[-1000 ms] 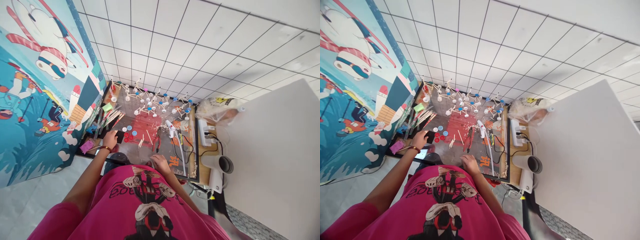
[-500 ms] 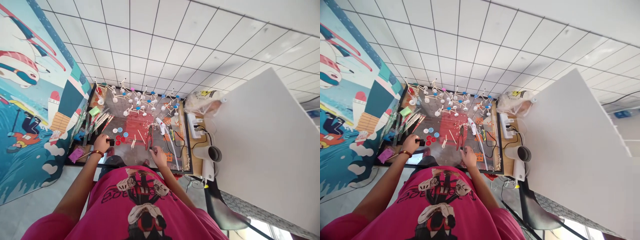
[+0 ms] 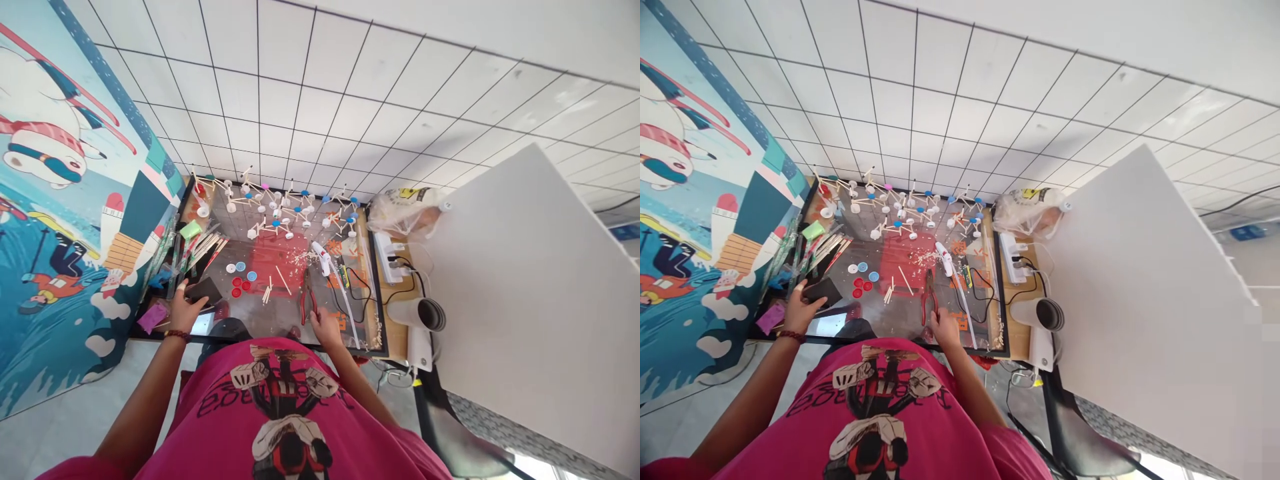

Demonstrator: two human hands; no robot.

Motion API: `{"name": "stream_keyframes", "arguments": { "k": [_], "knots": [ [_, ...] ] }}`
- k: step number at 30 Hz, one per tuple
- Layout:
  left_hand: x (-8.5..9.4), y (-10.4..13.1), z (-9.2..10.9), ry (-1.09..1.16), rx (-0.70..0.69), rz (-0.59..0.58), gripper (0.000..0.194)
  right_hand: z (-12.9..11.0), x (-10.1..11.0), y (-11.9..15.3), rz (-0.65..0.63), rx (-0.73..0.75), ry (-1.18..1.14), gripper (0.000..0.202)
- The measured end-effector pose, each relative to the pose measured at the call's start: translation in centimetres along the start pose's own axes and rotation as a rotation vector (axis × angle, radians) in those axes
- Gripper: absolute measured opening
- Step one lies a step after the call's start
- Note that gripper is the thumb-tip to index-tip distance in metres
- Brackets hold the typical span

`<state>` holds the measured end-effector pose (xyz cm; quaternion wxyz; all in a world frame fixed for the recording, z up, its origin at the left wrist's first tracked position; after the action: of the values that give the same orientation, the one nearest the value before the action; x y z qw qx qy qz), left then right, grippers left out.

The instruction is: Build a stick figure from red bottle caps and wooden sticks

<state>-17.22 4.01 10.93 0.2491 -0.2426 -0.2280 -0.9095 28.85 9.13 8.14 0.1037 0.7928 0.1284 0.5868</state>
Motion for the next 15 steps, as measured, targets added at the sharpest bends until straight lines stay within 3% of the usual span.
{"name": "stream_keyframes", "arguments": {
  "k": [3, 7, 11, 15],
  "knots": [
    [1.4, 1.1, -1.9, 0.233, 0.105, 0.107, 0.082, 1.6, -0.8, 3.0, 0.004, 0.029, 0.02, 0.026],
    [1.4, 2.6, -4.1, 0.291, 0.17, 0.092, 0.065, 2.4, -1.8, 4.3, 0.014, 0.051, 0.044, 0.024],
    [0.4, 4.2, -5.4, 0.236, 0.197, 0.011, 0.055, 1.6, -2.0, 2.4, 0.033, 0.075, 0.055, 0.021],
    [-1.3, 5.1, -5.0, 0.137, 0.175, -0.13, 0.045, 0.2, -1.4, -0.7, 0.055, 0.085, 0.049, 0.02]
  ]
}}
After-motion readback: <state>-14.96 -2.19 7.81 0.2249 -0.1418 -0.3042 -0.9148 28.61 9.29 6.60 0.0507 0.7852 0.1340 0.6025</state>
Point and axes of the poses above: each hand's wrist, its own y-axis away from the middle knuckle, its own x-axis out of the back of the hand, z = x × y, the point moved 10 cm from there along -y, towards the middle knuckle
